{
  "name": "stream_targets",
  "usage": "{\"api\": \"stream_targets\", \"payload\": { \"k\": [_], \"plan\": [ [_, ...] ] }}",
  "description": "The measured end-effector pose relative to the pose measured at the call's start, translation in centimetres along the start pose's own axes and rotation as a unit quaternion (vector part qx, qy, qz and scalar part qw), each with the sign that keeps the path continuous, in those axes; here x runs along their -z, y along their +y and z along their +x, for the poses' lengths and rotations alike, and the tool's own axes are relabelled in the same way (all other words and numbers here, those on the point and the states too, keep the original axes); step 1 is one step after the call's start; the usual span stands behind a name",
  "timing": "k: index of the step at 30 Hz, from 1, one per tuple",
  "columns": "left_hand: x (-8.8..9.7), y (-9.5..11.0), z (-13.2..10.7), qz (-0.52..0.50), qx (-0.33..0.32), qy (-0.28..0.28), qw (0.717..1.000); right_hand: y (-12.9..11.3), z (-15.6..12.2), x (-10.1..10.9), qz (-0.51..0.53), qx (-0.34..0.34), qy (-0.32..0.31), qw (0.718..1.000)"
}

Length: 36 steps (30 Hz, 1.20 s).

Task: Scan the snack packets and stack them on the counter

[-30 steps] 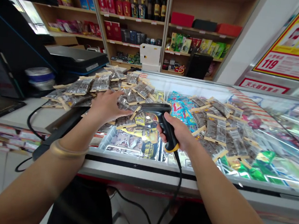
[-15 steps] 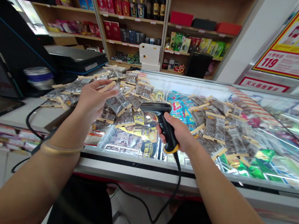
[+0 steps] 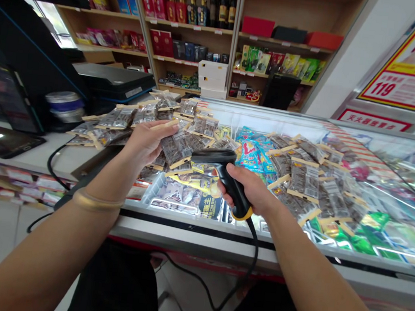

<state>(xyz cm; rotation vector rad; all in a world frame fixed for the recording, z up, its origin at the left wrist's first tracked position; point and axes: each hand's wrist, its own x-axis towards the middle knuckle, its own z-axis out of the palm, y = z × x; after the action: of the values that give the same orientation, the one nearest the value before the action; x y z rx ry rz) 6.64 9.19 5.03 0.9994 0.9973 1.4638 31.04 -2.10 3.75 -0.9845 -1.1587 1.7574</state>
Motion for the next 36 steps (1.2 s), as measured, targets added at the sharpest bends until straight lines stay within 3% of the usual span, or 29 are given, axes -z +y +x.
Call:
{"api": "stream_targets", "payload": {
  "k": [21, 25, 30, 36],
  "plan": [
    [0.0, -0.3, -0.2, 0.051, -0.005, 0.031, 0.998, 0.1, -0.1, 0.2, 0.002, 0.005, -0.019, 1.0],
    [-1.0, 0.3, -0.5, 0.041, 0.004, 0.022, 0.999, -0.4, -0.3, 0.4, 0.028, 0.03, -0.004, 0.999],
    [-5.6, 1.3, -1.1, 0.028, 0.014, -0.031, 0.999, -2.1, -2.4, 2.6, 0.058, 0.093, 0.046, 0.993],
    [-15.8, -1.3, -1.7, 0.003, 0.053, -0.119, 0.991, -3.9, -7.4, 8.0, 0.07, 0.174, 0.17, 0.967]
  ]
}}
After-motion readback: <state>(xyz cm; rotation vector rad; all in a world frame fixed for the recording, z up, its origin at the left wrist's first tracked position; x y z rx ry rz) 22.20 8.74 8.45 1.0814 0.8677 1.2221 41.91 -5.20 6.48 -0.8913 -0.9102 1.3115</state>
